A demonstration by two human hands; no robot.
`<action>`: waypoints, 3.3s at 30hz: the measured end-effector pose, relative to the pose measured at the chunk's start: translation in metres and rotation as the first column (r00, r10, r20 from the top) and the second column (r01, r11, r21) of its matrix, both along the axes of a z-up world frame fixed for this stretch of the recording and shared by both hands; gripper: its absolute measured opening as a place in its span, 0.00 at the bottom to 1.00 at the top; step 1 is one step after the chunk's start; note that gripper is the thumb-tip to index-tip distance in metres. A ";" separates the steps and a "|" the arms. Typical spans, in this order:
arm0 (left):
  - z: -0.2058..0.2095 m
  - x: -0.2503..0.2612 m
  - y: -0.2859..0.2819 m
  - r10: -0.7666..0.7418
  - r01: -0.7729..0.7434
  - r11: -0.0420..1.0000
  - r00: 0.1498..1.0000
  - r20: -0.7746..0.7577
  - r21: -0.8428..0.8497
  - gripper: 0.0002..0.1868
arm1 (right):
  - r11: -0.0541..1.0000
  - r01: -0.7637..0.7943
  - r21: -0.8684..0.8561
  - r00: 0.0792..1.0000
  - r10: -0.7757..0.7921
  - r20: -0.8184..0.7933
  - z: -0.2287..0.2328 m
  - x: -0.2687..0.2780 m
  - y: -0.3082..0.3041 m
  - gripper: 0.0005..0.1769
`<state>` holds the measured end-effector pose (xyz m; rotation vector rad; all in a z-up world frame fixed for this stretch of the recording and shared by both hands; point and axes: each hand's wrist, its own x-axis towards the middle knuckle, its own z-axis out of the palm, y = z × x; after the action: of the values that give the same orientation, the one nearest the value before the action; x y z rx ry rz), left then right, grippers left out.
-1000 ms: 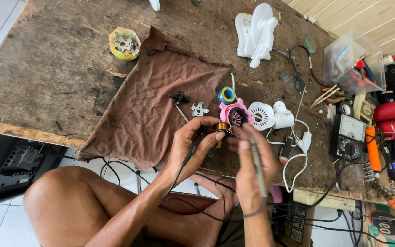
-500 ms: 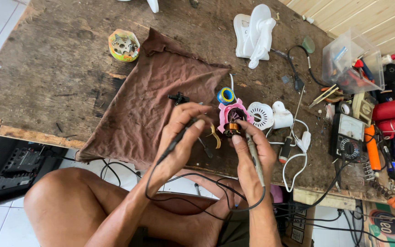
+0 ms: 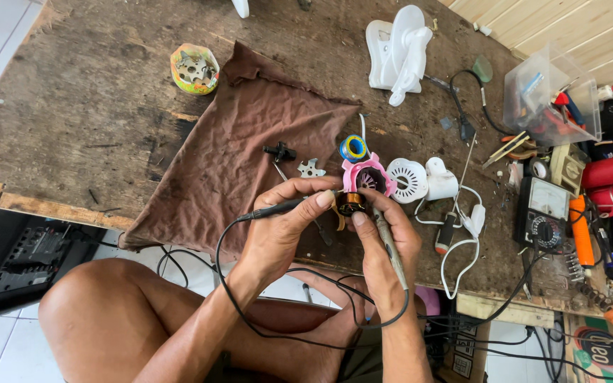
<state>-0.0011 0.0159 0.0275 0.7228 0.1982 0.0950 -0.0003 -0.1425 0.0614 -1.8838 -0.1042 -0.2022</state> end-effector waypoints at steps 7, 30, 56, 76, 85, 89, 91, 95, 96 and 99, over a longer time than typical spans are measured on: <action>0.010 -0.002 0.003 -0.031 0.032 0.995 0.999 -0.013 0.091 0.17 | 0.999 -0.016 0.027 1.000 0.017 -0.014 0.002 -0.002 0.003 0.17; -0.005 0.002 0.004 0.072 -0.046 0.963 0.994 -0.088 0.267 0.11 | 0.782 -0.015 0.623 0.995 0.071 -0.066 0.004 -0.027 0.005 0.23; -0.006 -0.001 0.001 0.129 -0.061 0.870 0.986 -0.106 0.488 0.09 | 0.969 0.074 0.236 0.997 -0.074 -0.006 0.003 -0.032 0.028 0.22; -0.003 -0.002 0.002 0.118 -0.059 0.917 0.985 -0.128 0.395 0.09 | 0.972 0.087 0.220 0.996 -0.085 -0.018 0.014 -0.032 0.003 0.28; -0.004 -0.001 -0.001 0.145 -0.083 0.908 0.982 -0.122 0.411 0.08 | 0.711 0.482 -0.512 0.848 -0.229 0.479 0.036 0.070 -0.260 0.29; -0.001 -0.002 -0.004 0.163 -0.074 0.880 0.975 -0.152 0.469 0.08 | 0.281 0.439 -0.853 0.880 -0.326 0.346 -0.002 0.105 -0.355 0.24; -0.005 0.002 -0.006 0.175 -0.096 0.892 0.974 -0.142 0.443 0.08 | 0.217 0.176 -0.960 0.879 -0.473 0.054 -0.001 0.113 -0.361 0.24; -0.007 0.001 -0.005 0.163 -0.094 0.910 0.977 -0.139 0.404 0.08 | 0.419 0.409 -0.811 0.872 -0.441 0.213 0.008 0.116 -0.379 0.18; -0.005 0.002 -0.005 0.157 -0.087 0.900 0.979 -0.132 0.426 0.08 | 0.431 0.515 -0.741 0.852 -0.354 0.386 0.004 0.116 -0.395 0.17; -0.008 0.001 -0.005 0.158 -0.099 0.918 0.979 -0.125 0.383 0.08 | 0.553 0.462 -0.694 0.886 -0.248 0.392 -0.002 0.100 -0.401 0.22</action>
<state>0.0000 0.0110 0.0194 1.1020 0.3830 0.2074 0.0992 -0.5431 0.0598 -2.7458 0.0437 -0.7971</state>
